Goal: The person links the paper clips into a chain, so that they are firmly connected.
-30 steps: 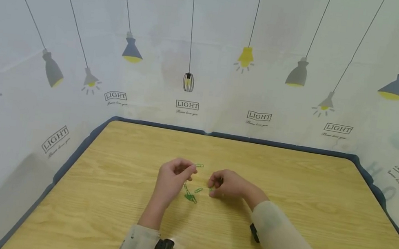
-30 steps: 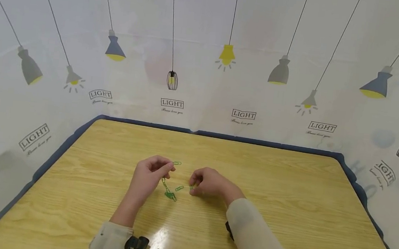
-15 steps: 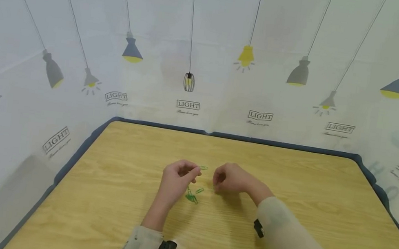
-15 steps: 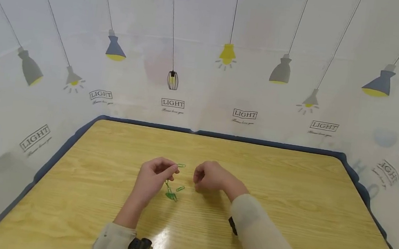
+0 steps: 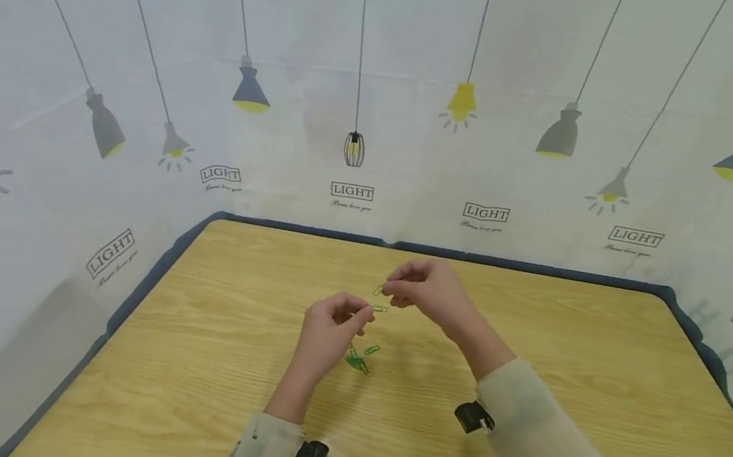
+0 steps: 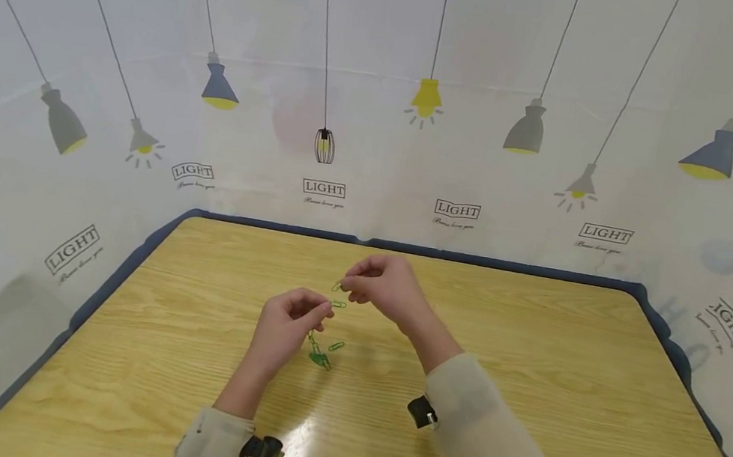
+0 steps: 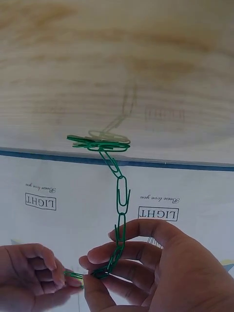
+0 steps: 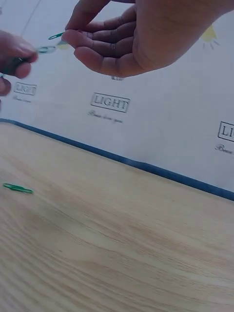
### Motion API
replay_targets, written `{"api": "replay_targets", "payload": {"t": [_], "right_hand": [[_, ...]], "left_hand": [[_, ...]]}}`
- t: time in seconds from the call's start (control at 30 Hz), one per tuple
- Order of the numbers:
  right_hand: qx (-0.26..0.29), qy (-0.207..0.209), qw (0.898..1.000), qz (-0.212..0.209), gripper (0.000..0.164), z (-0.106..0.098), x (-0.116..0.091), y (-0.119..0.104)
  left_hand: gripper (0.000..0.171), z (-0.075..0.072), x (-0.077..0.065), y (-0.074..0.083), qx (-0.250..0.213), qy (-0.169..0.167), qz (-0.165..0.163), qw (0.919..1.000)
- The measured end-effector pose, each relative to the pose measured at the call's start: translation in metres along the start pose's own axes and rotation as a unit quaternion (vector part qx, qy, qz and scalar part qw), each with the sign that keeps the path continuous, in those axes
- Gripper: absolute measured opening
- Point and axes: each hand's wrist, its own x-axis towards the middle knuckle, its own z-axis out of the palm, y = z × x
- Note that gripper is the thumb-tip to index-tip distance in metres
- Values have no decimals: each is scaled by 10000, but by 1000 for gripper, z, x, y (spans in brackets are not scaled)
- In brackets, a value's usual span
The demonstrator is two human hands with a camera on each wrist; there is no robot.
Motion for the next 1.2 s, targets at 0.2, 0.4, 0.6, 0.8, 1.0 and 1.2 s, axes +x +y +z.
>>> {"api": "replay_targets", "payload": {"t": [0.2, 0.4, 0.6, 0.8, 1.0, 1.2], "right_hand": [[-33, 59, 9999, 147, 13, 9, -10, -11], [-404, 271, 9986, 206, 12, 13, -12, -12], [-512, 378, 9975, 314, 14, 9, -10, -5], [-441, 465, 9973, 363, 16, 3, -10, 0], [-182, 459, 9985, 243, 16, 3, -11, -2], [77, 335, 9993, -116, 17, 6, -13, -6]], "left_hand": [[12, 0, -1, 2, 0, 40, 97, 9999], [15, 0, -1, 3, 53, 107, 209, 9997], [14, -1, -1, 4, 50, 213, 287, 9993], [13, -1, -2, 4, 55, 241, 241, 9994], [10, 0, -2, 4, -78, -1, 156, 9998], [29, 1, -2, 4, -380, -282, 247, 9986]]}}
